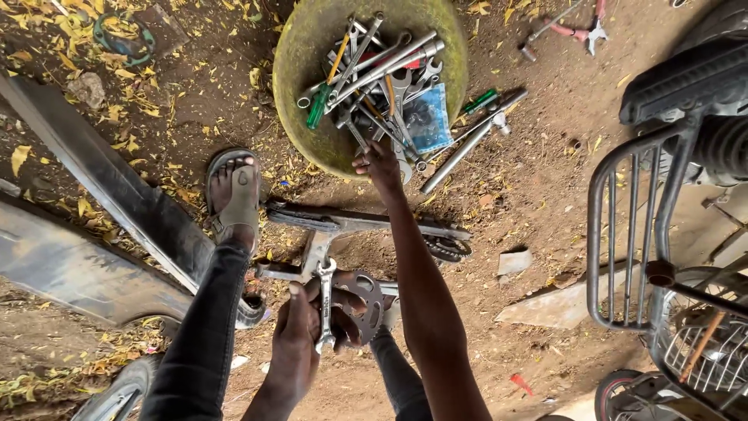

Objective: Repairing and adjusting the front headlight and instrument cluster area of a motorcycle.

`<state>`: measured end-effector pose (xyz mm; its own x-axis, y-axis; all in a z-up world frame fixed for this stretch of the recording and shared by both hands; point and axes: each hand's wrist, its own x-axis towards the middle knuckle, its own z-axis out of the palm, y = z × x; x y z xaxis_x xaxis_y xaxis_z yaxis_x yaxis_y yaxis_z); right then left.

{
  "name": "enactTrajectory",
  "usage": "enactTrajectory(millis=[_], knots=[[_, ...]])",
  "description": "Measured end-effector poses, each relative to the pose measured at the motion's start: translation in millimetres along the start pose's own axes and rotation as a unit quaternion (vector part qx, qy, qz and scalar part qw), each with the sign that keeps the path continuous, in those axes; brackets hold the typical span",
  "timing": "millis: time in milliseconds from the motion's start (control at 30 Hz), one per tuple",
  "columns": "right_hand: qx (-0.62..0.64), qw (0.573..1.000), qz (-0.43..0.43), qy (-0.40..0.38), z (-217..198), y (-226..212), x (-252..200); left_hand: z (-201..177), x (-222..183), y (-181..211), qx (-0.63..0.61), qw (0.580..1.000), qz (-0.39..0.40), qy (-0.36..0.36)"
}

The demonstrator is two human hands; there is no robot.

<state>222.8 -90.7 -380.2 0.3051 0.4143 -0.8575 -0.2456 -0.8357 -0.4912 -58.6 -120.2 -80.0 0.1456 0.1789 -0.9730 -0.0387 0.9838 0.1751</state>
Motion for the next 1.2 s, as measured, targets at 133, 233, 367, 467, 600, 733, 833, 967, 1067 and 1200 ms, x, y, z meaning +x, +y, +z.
enactTrajectory(millis=[133,233,367,467,600,733,833,967,1067,1200], knots=[[-0.036,0.999,0.015,-0.006,2.3,-12.7,-15.9,68.2,-37.1,114.8,-0.005,0.998,-0.023,-0.066],[-0.055,0.998,0.035,-0.002,1.4,-17.5,-23.4,71.4,-39.7,119.0,-0.037,0.987,-0.030,-0.153],[-0.005,0.999,0.032,-0.015,-0.2,-2.7,-22.2,64.2,-37.9,107.2,-0.064,0.977,0.007,-0.203],[0.006,1.000,0.023,-0.012,-3.4,9.0,-19.9,70.7,-40.8,112.3,-0.067,0.975,0.008,-0.214],[-0.056,0.998,0.002,0.017,-6.0,13.3,-23.8,78.7,-42.9,117.7,-0.043,0.976,-0.005,-0.214],[-0.089,0.996,0.000,0.029,-7.6,15.1,-22.9,77.3,-41.9,114.8,-0.042,0.975,-0.016,-0.218],[-0.083,0.996,-0.002,0.024,-9.2,21.0,-21.8,76.4,-41.8,111.8,-0.035,0.974,-0.012,-0.225],[-0.077,0.997,-0.009,0.008,-7.0,20.0,-23.5,77.6,-43.7,117.3,-0.026,0.970,-0.002,-0.243],[-0.077,0.997,-0.007,0.001,-7.0,27.1,-22.0,76.1,-43.5,117.8,-0.030,0.968,-0.005,-0.248],[-0.085,0.996,-0.009,-0.011,-3.2,20.0,-22.9,75.1,-42.7,119.3,-0.026,0.969,-0.018,-0.245]])
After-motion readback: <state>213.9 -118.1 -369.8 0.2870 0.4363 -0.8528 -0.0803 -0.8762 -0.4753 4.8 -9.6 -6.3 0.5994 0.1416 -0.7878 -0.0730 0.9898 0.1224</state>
